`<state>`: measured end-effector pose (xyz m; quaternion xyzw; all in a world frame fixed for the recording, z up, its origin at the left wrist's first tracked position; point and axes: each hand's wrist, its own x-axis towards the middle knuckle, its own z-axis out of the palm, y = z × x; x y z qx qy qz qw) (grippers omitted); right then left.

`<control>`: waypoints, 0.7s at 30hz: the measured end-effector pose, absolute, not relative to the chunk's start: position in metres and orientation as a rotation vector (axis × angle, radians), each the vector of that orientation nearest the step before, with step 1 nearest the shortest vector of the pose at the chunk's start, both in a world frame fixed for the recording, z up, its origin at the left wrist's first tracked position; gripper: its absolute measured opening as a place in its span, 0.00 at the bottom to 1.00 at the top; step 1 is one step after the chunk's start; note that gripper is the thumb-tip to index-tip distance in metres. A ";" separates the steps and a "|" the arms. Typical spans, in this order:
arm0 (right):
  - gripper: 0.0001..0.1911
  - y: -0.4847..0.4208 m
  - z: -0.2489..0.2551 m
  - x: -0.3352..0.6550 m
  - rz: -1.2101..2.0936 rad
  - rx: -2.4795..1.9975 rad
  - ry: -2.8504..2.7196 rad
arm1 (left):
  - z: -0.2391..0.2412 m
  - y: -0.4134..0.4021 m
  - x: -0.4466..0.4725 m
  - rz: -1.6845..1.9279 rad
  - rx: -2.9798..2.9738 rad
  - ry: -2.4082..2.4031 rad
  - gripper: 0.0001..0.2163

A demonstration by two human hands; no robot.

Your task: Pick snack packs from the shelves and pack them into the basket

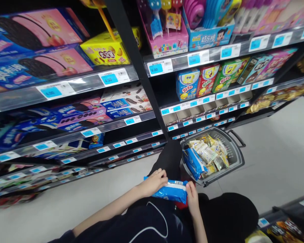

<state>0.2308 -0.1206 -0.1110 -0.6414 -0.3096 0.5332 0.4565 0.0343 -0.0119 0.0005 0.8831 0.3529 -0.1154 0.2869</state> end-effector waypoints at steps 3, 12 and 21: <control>0.24 -0.119 -0.112 0.228 1.260 -1.615 -0.795 | -0.010 -0.011 0.031 -0.327 2.310 0.941 0.12; 0.26 -0.111 -0.133 0.230 1.199 -1.720 -0.878 | -0.012 -0.007 0.013 -0.316 2.362 0.918 0.10; 0.24 -0.115 -0.141 0.228 1.172 -1.756 -0.907 | 0.006 -0.041 -0.022 -0.373 2.483 1.226 0.08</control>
